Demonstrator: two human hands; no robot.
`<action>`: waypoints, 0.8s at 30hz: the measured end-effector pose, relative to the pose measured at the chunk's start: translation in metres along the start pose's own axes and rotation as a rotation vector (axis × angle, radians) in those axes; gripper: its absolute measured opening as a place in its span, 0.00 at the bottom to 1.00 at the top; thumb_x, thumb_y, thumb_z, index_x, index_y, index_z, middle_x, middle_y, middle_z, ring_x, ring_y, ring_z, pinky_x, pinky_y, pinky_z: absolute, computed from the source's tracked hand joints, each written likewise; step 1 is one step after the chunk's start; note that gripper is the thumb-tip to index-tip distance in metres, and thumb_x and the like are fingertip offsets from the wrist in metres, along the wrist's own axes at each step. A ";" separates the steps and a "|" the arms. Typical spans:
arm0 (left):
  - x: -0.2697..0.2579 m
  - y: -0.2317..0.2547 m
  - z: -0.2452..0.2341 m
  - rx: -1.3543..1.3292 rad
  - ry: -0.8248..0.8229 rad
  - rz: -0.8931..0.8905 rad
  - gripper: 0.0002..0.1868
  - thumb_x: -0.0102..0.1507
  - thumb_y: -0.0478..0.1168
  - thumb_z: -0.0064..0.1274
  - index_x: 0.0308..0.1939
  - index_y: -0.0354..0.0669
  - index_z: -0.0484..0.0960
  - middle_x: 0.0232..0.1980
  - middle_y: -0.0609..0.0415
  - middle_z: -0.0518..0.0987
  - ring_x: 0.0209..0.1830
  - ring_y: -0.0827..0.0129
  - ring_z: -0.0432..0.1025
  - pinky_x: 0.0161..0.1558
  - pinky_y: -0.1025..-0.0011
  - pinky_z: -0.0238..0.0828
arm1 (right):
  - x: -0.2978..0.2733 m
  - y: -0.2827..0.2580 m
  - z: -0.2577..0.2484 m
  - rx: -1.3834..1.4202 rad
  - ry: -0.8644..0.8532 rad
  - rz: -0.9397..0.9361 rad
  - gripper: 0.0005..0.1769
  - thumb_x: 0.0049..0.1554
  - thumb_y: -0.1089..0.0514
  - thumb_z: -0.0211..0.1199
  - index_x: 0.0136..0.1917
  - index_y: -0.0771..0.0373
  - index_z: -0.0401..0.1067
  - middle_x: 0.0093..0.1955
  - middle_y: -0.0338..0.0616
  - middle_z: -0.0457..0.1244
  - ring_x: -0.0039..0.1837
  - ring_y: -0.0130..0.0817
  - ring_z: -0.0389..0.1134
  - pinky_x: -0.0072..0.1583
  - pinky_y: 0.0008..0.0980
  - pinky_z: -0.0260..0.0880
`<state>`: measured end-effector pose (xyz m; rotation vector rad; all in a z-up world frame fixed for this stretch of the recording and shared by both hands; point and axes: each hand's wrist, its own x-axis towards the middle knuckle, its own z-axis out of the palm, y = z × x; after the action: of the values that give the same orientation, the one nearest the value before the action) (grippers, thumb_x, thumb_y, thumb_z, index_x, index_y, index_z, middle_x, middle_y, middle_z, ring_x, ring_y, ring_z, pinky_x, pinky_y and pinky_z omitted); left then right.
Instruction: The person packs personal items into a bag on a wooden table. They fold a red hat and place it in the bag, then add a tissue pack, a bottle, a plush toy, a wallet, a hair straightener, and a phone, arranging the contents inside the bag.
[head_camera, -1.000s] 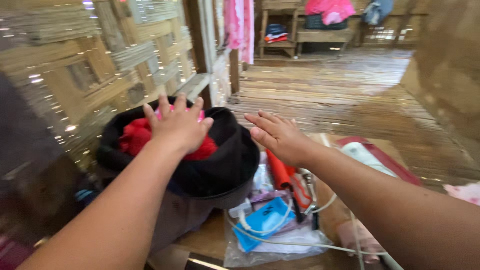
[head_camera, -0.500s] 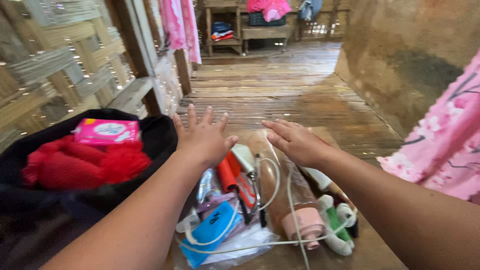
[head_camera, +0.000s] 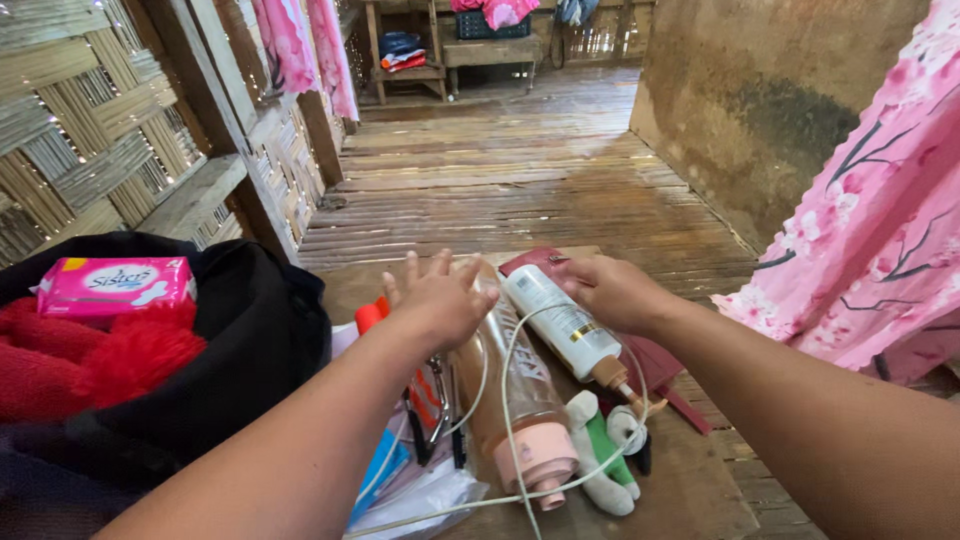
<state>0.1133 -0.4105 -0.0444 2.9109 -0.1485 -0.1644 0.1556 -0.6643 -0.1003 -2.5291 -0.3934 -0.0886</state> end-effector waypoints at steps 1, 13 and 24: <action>0.002 0.004 0.004 -0.003 0.003 0.019 0.36 0.66 0.67 0.36 0.79 0.75 0.51 0.85 0.56 0.40 0.84 0.42 0.27 0.75 0.34 0.22 | -0.001 0.001 -0.002 -0.013 0.018 0.014 0.20 0.58 0.54 0.59 0.63 0.52 0.76 0.59 0.49 0.71 0.61 0.43 0.73 0.62 0.39 0.70; 0.014 0.048 0.030 0.031 0.032 0.131 0.31 0.65 0.62 0.46 0.73 0.72 0.65 0.83 0.56 0.47 0.84 0.44 0.32 0.76 0.37 0.27 | -0.025 0.002 -0.024 -0.007 -0.032 0.154 0.15 0.54 0.48 0.68 0.53 0.54 0.81 0.42 0.48 0.74 0.44 0.38 0.75 0.49 0.40 0.73; 0.013 0.052 0.049 -0.007 0.214 0.254 0.12 0.63 0.48 0.54 0.49 0.68 0.87 0.74 0.60 0.66 0.81 0.44 0.43 0.74 0.32 0.28 | -0.027 0.021 -0.024 0.052 -0.053 0.118 0.09 0.51 0.58 0.69 0.47 0.60 0.81 0.39 0.46 0.73 0.41 0.35 0.73 0.46 0.38 0.73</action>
<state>0.1159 -0.4730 -0.0813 2.8449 -0.4755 0.1869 0.1363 -0.7014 -0.0954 -2.5007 -0.2628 0.0339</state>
